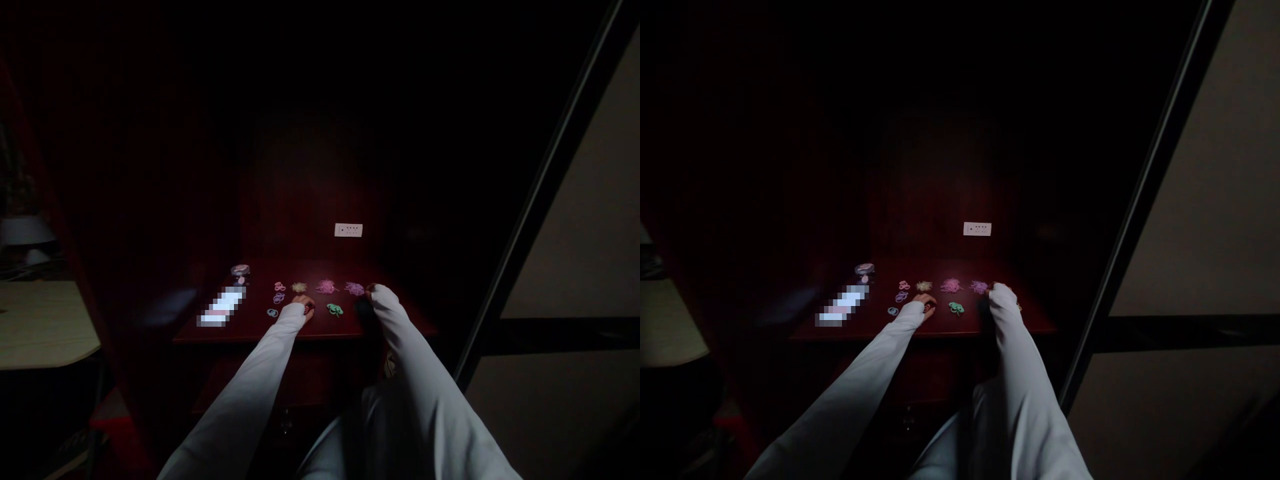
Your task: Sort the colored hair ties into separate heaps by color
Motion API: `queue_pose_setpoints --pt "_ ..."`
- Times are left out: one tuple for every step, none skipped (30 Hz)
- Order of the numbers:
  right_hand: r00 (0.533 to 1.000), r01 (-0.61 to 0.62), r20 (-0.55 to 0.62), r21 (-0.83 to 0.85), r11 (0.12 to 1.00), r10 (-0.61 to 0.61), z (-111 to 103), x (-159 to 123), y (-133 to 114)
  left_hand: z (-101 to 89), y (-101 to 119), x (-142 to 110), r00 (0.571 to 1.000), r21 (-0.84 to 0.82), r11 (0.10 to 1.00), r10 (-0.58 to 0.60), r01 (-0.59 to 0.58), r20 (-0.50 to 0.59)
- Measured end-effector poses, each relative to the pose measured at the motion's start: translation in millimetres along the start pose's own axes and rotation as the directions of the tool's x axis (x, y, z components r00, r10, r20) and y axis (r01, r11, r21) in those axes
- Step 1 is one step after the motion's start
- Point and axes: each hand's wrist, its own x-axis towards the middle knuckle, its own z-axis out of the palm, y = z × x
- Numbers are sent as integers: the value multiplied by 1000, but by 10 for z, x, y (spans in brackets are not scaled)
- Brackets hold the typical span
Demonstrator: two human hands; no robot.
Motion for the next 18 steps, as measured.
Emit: queue_pose_setpoints --pt "999 -17 -44 41 999 19 4 -2 -28 11 -5 2 1000 1 1000 -4 4 -6" --pt "994 -46 -97 84 995 55 26 -11 -54 25 -13 6 1000 1 1000 -9 9 -15" --pt "983 -81 -157 124 989 100 66 -22 -78 42 -25 10 1000 -1 1000 -13 13 -26" --pt "967 -113 -211 153 982 144 121 -35 -96 59 -41 16 999 -6 1000 -15 14 -36" --pt "955 -125 -247 165 978 164 185 -45 -110 75 -59 22 999 -15 1000 -15 15 -43" --pt "951 -107 -269 168 980 150 250 -50 -120 89 -80 28 999 -29 999 -16 15 -48" --pt "955 -56 -278 168 984 102 309 -49 -128 100 -103 35 999 -47 999 -16 14 -49" --pt "960 16 -277 166 986 31 355 -42 -133 108 -126 41 999 -66 998 -14 10 -49" --pt "961 95 -273 164 982 -47 384 -27 -138 114 -148 48 999 -82 997 -13 9 -50" --pt "957 160 -266 164 973 -112 395 -8 -140 118 -169 55 999 -97 995 -12 6 -53" --pt "954 202 -257 165 965 -155 389 13 -137 122 -187 61 998 -111 994 -9 3 -55" --pt "955 217 -242 166 962 -174 370 32 -127 126 -203 66 999 -127 992 -7 0 -54" --pt "958 220 -221 164 962 -181 342 47 -106 130 -215 70 999 -145 989 -7 -1 -52" --pt "962 220 -200 161 962 -186 312 55 -72 134 -223 72 999 -164 986 -9 0 -52" --pt "965 221 -180 156 963 -193 283 55 -25 136 -228 72 999 -181 984 -9 -1 -54" --pt "966 224 -166 153 963 -198 260 50 34 138 -231 71 998 -192 981 -7 -5 -60" --pt "967 224 -154 149 963 -201 243 40 100 137 -231 68 998 -197 980 -4 -10 -69" --pt "969 222 -139 140 965 -203 232 28 169 134 -229 65 997 -197 980 2 -17 -77"
